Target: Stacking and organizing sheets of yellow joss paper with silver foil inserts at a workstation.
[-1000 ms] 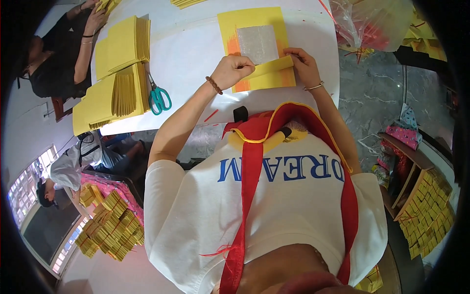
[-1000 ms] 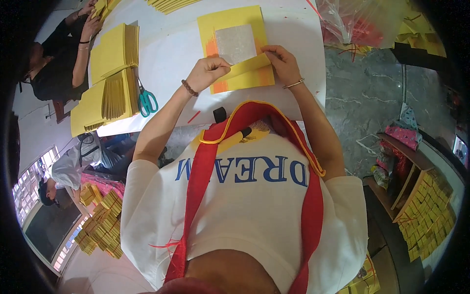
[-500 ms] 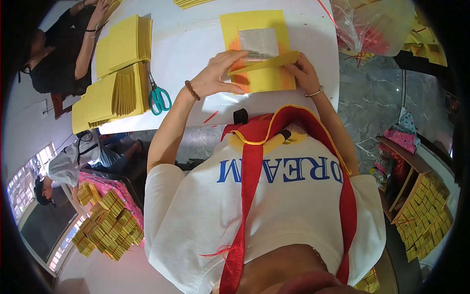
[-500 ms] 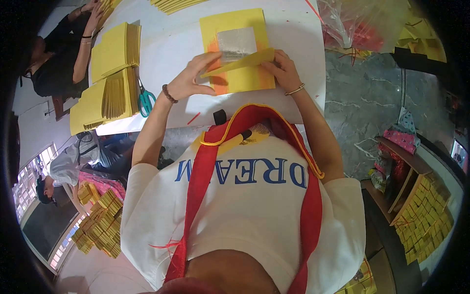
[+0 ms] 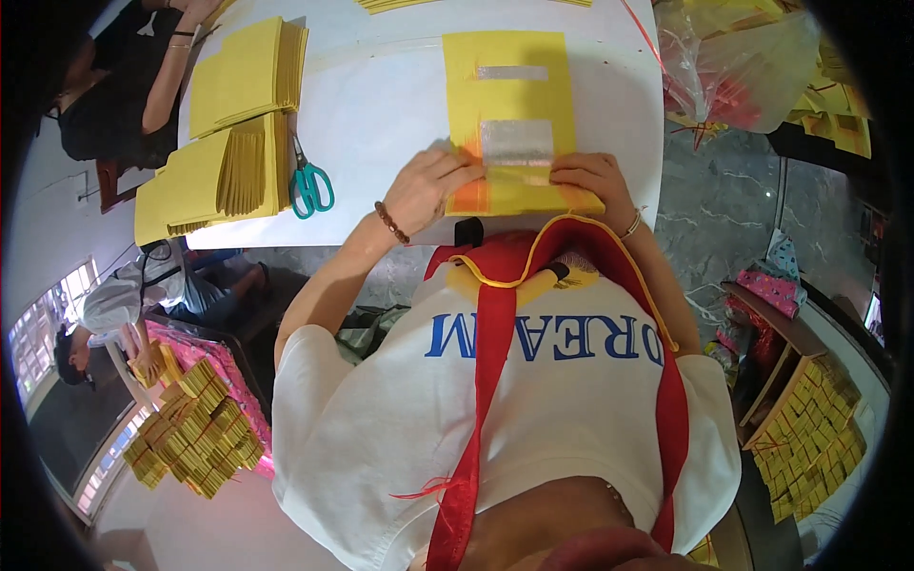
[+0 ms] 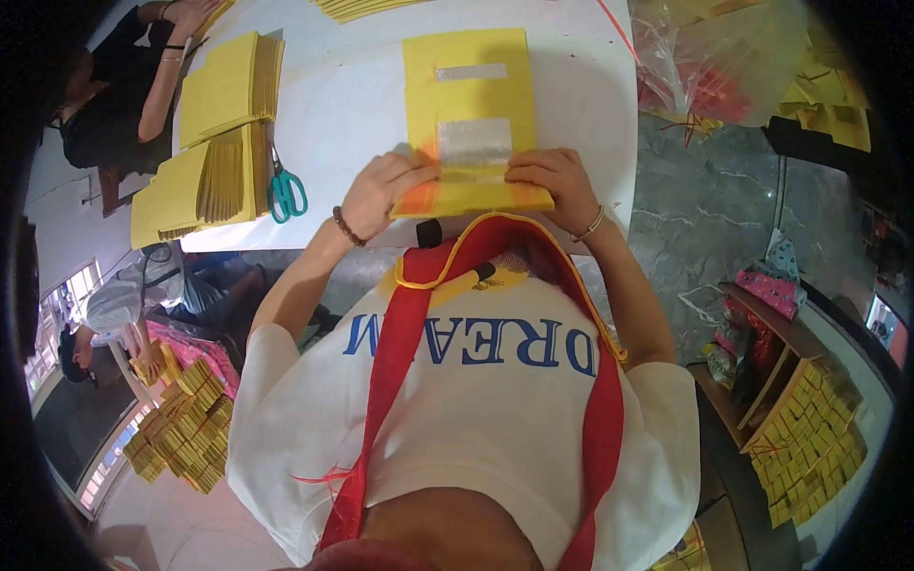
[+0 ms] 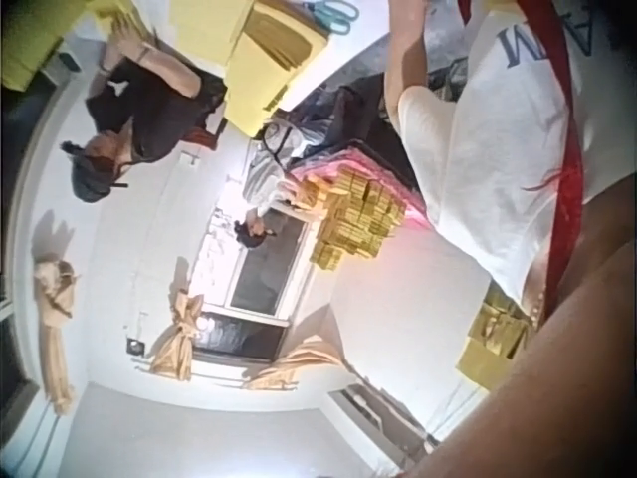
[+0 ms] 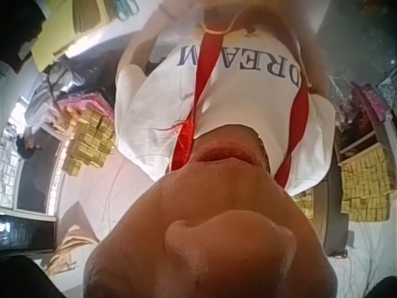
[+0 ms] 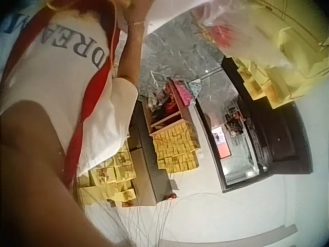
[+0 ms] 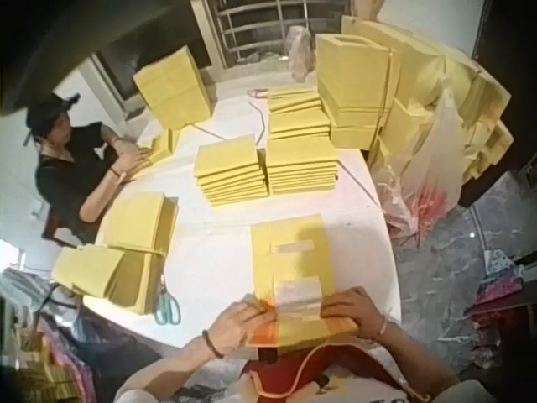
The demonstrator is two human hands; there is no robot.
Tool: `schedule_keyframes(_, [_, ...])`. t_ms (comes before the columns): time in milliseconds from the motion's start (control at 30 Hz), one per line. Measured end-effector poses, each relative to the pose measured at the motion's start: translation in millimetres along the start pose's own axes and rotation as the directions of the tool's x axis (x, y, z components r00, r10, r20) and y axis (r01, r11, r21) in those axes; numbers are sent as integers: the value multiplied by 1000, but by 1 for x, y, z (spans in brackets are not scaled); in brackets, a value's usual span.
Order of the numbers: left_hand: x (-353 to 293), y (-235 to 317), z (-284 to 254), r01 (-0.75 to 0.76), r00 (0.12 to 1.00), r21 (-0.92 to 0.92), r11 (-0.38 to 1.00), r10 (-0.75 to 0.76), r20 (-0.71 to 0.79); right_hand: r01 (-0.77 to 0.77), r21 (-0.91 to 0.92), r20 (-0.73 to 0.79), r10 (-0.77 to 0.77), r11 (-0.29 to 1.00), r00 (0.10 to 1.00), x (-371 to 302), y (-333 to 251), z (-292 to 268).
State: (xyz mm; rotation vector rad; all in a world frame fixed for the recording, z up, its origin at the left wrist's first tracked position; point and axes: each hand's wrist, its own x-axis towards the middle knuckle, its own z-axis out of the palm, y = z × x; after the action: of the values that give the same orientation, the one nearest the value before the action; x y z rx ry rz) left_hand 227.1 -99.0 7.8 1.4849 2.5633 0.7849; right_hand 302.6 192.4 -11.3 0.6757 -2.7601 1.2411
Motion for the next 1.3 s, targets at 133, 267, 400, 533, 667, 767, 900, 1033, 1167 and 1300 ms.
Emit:
schedule_keyframes(133, [7,8,5,254,964,-266,930,-267,-12,-54,55,-138,62,997,989,-5,15,24])
schedule_keyframes(267, [26,-13,15,669,736,-413,619,-630,248,-490,406,-175,592,771,787,16,16,37])
schedule_keyframes(400, [27,-30,34,679,663,-598,426,-705,251,-518,348,-259,611,782,748,34,0,25])
schedule_keyframes(533, [31,-31,38,670,637,-646,365,-729,249,-517,316,-215,590,796,778,34,7,28])
schedule_keyframes(667, [34,-33,39,648,636,-684,336,-732,243,-457,213,-397,504,863,767,41,8,35])
schedule_keyframes(767, [35,-35,40,599,674,-716,359,-709,208,-510,288,-367,585,811,723,44,6,35])
schedule_keyframes(900, [37,-35,35,694,606,-624,358,-758,240,-538,299,-366,616,788,698,43,8,38])
schedule_keyframes(1033, [29,-40,45,629,620,-690,357,-766,169,-610,283,-280,672,740,685,45,4,36])
schedule_keyframes(1167, [45,-21,22,708,539,-639,301,-815,213,-610,268,-315,666,746,676,45,9,34])
schedule_keyframes(1300, [62,7,-3,549,778,-54,834,-533,-332,-677,225,-285,712,701,642,51,-2,25])
